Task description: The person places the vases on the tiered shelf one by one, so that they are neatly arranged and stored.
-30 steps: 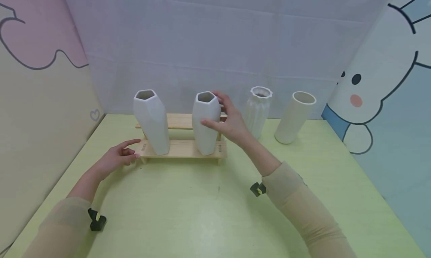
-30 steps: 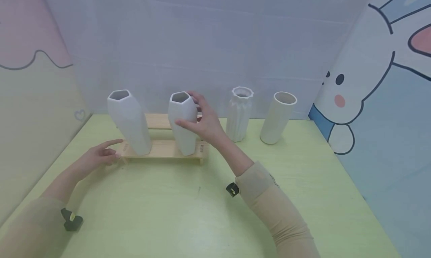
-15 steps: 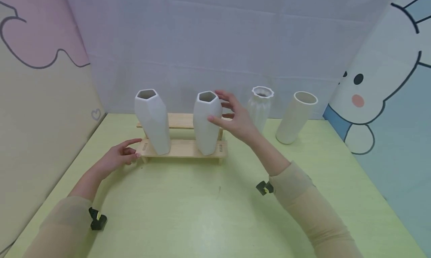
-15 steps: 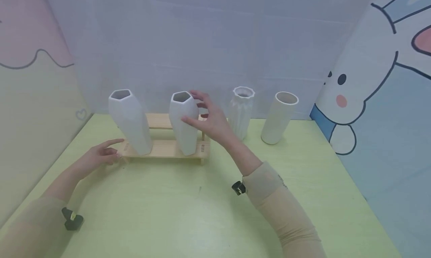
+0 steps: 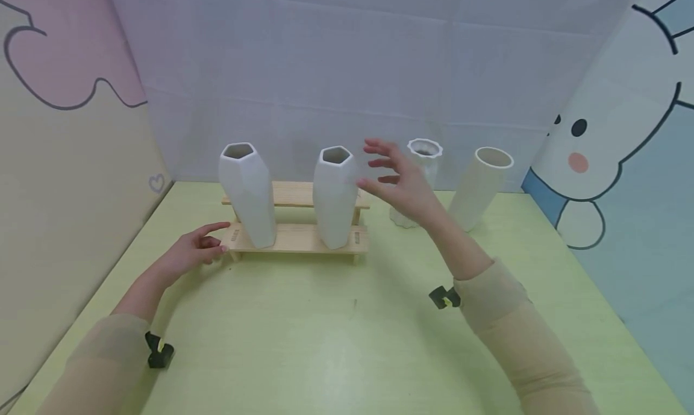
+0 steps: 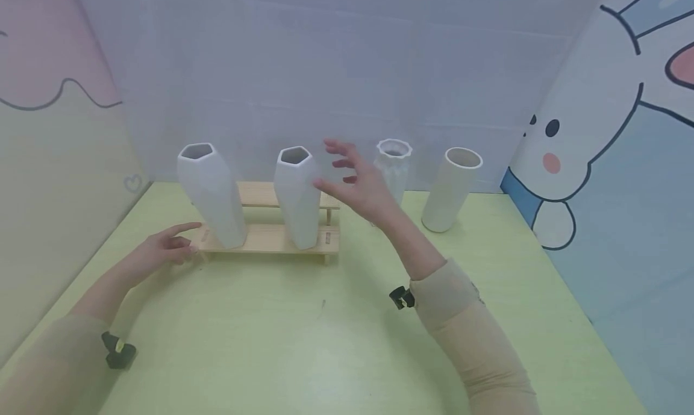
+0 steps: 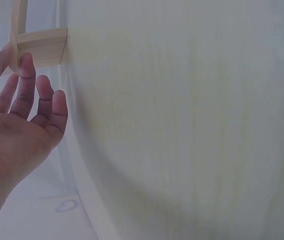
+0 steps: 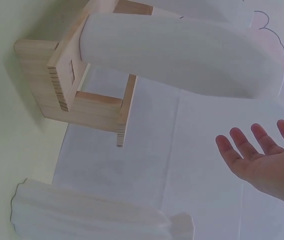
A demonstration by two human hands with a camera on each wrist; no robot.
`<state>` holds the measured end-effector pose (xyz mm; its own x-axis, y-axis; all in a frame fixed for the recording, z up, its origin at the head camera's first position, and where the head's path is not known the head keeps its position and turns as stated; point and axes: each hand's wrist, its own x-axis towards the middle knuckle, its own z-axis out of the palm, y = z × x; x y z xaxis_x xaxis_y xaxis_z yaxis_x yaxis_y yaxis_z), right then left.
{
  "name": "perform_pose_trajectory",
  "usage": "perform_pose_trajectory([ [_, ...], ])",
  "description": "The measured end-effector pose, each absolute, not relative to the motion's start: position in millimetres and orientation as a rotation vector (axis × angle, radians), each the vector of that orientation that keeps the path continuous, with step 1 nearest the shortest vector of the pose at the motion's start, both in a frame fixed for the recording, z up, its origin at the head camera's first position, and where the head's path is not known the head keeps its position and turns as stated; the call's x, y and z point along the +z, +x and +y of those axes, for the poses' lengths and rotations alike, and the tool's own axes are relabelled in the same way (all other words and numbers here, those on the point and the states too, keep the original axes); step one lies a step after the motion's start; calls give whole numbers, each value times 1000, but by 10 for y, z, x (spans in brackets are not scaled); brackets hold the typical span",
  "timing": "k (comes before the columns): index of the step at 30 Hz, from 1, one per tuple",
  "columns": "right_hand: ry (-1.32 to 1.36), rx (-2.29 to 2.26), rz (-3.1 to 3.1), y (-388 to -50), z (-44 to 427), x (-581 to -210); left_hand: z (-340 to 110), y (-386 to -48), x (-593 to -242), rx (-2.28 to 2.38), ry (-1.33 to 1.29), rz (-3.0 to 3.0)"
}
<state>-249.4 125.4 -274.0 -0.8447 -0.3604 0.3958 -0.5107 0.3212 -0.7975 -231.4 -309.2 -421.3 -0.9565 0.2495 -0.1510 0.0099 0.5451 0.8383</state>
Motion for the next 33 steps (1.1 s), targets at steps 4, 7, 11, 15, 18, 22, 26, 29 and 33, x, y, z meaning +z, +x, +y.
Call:
perform_pose_trajectory([
  [4, 784, 1544, -2423, -2509, 1370, -2694, -3086, -2316, -4214, 1372, 218, 2533],
  [7, 761, 1562, -2406, -2519, 1460, -2661, -3090, -2319, -4221, 1370, 220, 2531],
  [11, 719, 1576, -2382, -2524, 1582, -2622, -3095, -2324, -4224, 1373, 226, 2526],
  [15, 682, 1592, -2359, -2535, 1703, -2587, -3096, -2326, -4224, 1373, 222, 2528],
  [18, 651, 1616, -2353, -2544, 1785, -2563, -3095, -2323, -4223, 1376, 218, 2525],
  [22, 607, 1602, -2374, -2559, 1882, -2541, -3096, -2314, -4226, 1376, 216, 2523],
  [26, 563, 1577, -2372, -2595, 1971, -2532, -3091, -2301, -4214, 1362, 212, 2533],
  [29, 518, 1570, -2378, -2628, 2041, -2541, -3084, -2291, -4198, 1354, 210, 2538],
  [33, 473, 1583, -2385, -2677, 2129, -2570, -3083, -2289, -4193, 1349, 212, 2537],
])
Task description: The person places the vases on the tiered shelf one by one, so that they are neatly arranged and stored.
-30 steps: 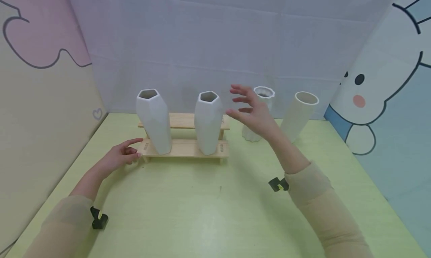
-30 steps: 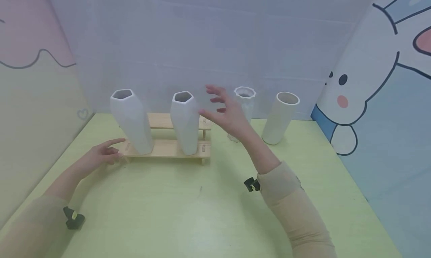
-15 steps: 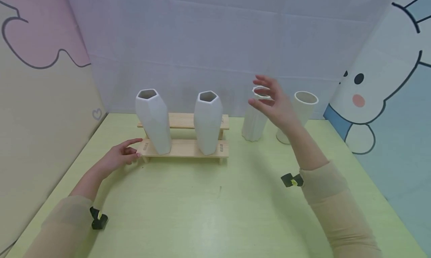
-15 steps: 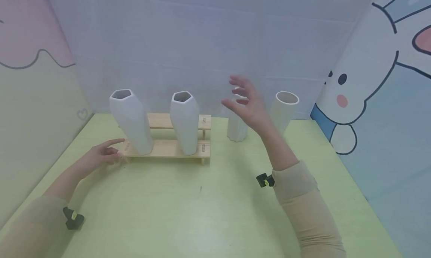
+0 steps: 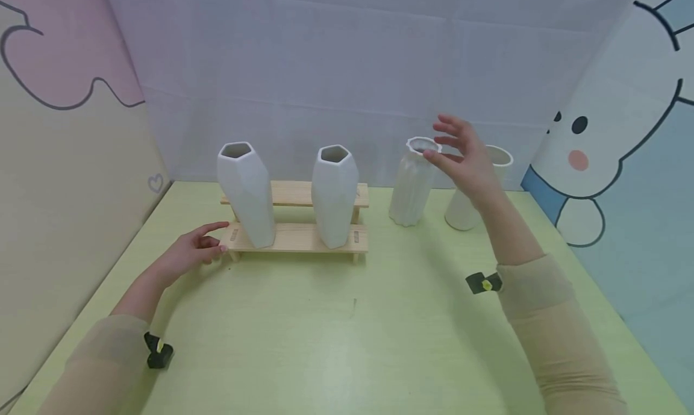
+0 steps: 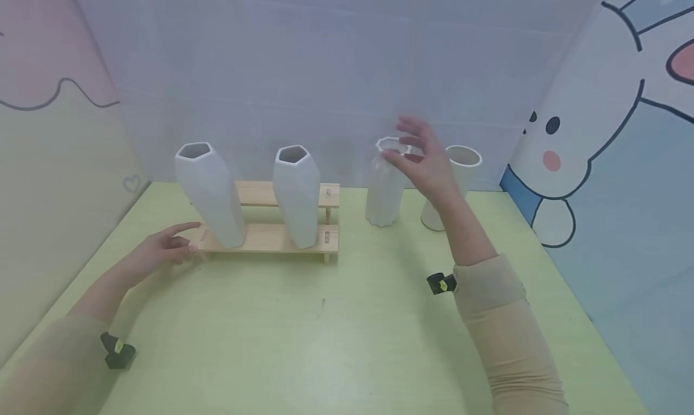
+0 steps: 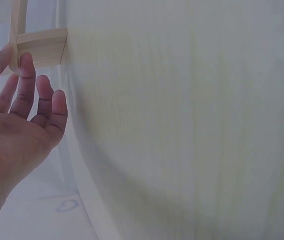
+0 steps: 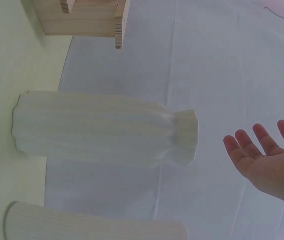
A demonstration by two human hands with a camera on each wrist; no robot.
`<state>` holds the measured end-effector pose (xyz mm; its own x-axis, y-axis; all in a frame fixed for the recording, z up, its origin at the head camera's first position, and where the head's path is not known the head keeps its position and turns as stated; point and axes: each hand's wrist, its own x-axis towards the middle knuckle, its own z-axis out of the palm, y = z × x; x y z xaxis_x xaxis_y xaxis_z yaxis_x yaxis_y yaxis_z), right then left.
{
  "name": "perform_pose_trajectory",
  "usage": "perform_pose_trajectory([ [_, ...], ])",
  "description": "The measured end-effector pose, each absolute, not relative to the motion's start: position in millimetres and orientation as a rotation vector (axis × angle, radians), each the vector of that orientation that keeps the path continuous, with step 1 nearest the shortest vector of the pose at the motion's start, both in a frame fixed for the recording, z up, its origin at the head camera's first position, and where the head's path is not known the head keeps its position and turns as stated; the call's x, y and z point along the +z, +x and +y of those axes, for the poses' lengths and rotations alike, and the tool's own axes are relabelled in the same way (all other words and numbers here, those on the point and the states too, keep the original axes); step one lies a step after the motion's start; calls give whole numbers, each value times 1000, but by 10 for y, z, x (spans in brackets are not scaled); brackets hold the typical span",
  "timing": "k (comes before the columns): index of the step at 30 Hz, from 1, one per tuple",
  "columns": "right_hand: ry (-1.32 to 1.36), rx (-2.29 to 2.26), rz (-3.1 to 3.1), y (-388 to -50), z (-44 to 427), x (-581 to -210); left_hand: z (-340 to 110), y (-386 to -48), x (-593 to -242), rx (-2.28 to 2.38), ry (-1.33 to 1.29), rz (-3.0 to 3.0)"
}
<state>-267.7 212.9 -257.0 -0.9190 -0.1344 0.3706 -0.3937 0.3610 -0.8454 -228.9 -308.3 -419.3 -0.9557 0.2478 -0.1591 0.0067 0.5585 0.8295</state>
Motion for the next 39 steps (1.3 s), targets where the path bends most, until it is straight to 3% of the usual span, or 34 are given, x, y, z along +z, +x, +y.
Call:
perform_pose_trajectory([
  [39, 236, 1522, -2477, -3148, 2316, -3127, -3100, -2306, -4222, 1390, 221, 2507],
])
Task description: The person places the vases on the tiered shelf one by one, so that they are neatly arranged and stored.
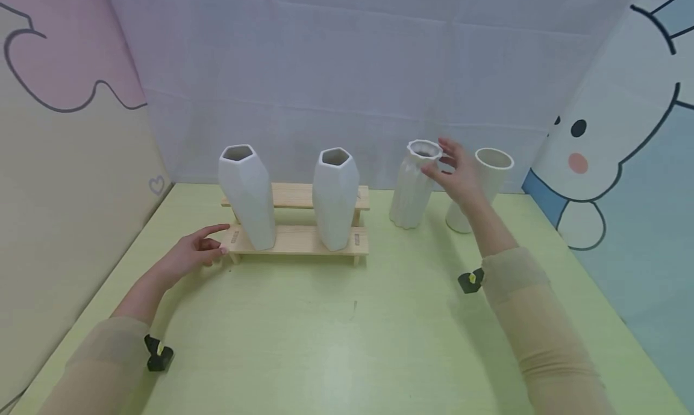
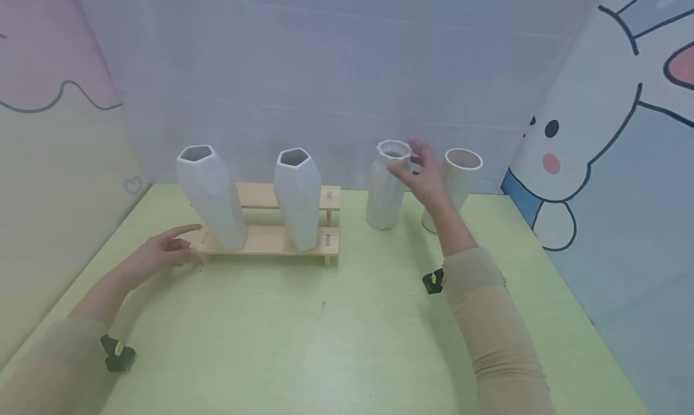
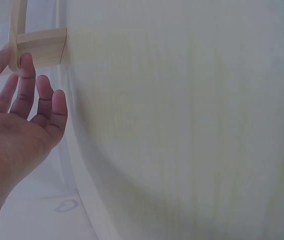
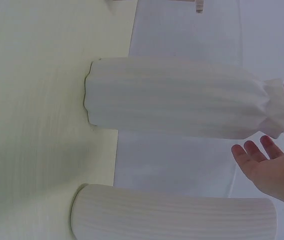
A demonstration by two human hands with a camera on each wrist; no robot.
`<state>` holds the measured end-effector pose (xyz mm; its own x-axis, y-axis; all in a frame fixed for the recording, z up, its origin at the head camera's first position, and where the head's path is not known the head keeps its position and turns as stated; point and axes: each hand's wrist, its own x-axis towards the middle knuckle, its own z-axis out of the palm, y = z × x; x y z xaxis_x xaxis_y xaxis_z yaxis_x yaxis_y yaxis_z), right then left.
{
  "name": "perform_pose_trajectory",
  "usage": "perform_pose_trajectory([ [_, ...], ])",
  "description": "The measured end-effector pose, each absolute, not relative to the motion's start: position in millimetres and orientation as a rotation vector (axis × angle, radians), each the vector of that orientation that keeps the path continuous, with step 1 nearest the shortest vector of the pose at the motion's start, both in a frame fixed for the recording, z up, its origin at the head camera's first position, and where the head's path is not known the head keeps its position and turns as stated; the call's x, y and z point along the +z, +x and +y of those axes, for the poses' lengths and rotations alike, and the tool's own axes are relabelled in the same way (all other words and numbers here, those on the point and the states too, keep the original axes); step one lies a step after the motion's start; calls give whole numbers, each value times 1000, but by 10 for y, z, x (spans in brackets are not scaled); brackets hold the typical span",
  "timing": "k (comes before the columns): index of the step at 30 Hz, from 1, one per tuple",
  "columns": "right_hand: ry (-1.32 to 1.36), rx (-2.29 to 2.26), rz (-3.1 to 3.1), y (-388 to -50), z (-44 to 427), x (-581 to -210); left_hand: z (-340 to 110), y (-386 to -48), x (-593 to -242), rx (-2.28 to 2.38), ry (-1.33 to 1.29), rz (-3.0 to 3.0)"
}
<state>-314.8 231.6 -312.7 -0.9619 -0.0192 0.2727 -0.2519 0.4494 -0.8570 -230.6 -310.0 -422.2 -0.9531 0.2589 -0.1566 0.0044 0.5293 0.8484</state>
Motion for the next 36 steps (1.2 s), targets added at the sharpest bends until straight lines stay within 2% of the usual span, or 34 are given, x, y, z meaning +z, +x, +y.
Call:
perform_pose_trajectory([
  [36, 130, 1584, -2466, -3319, 2216, -3229, -3107, -2293, -4251, 1419, 220, 2499],
])
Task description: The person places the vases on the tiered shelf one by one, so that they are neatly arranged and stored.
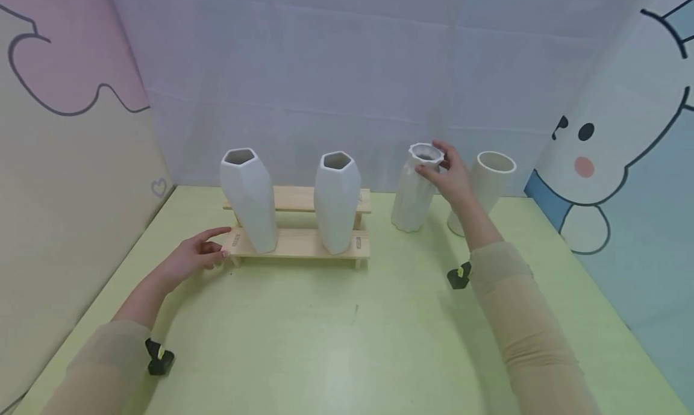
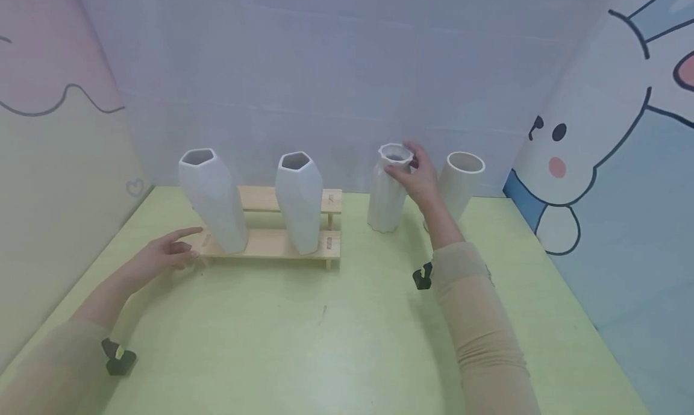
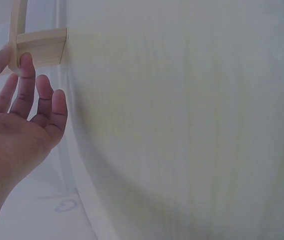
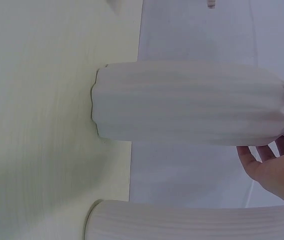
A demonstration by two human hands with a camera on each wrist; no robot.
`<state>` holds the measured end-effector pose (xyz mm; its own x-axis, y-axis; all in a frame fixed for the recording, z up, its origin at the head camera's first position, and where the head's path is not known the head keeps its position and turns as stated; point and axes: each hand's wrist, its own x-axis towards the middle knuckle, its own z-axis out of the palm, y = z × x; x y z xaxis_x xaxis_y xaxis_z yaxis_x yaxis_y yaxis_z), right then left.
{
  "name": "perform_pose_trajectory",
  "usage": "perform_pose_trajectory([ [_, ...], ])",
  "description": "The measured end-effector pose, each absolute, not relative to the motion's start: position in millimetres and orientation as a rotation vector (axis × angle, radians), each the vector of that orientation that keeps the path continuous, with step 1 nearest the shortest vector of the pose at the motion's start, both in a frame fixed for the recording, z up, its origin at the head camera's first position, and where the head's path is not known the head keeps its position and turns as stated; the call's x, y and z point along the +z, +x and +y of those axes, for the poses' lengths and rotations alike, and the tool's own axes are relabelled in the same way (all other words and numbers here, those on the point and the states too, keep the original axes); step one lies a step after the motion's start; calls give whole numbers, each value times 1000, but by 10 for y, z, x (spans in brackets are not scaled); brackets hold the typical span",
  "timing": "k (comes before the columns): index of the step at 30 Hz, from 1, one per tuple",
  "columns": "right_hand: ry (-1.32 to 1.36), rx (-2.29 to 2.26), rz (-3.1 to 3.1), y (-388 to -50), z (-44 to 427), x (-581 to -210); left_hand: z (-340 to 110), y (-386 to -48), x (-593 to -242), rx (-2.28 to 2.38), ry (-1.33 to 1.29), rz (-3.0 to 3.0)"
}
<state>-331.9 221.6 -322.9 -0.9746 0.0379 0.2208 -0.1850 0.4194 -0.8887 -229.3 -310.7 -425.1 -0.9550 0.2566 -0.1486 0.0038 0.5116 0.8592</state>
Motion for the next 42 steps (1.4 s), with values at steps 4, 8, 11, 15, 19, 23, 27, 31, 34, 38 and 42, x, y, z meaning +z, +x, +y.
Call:
perform_pose_trajectory([
  [4, 131, 1574, -2464, -3317, 2219, -3230, -3109, -2292, -4269, 1418, 222, 2492],
  [8, 131, 1585, -2457, -3322, 2219, -3212, -3106, -2294, -4275, 1418, 232, 2493],
  [11, 130, 1591, -2458, -3325, 2221, -3189, -3104, -2297, -4264, 1413, 236, 2505],
  [15, 113, 1589, -2470, -3320, 2219, -3154, -3095, -2299, -4241, 1401, 231, 2511],
  [19, 93, 1606, -2468, -3322, 2209, -3133, -3093, -2303, -4233, 1408, 227, 2509],
  [23, 90, 1621, -2459, -3329, 2193, -3125, -3110, -2307, -4242, 1419, 227, 2509],
  [27, 99, 1622, -2452, -3341, 2175, -3122, -3139, -2312, -4253, 1421, 225, 2505],
  [31, 91, 1625, -2450, -3345, 2157, -3118, -3150, -2313, -4255, 1417, 224, 2506],
  [34, 89, 1629, -2454, -3345, 2146, -3108, -3143, -2311, -4253, 1417, 221, 2508],
  [38, 100, 1632, -2470, -3339, 2135, -3086, -3137, -2306, -4256, 1420, 216, 2508],
  [42, 96, 1623, -2492, -3322, 2125, -3033, -3137, -2304, -4261, 1418, 223, 2514],
])
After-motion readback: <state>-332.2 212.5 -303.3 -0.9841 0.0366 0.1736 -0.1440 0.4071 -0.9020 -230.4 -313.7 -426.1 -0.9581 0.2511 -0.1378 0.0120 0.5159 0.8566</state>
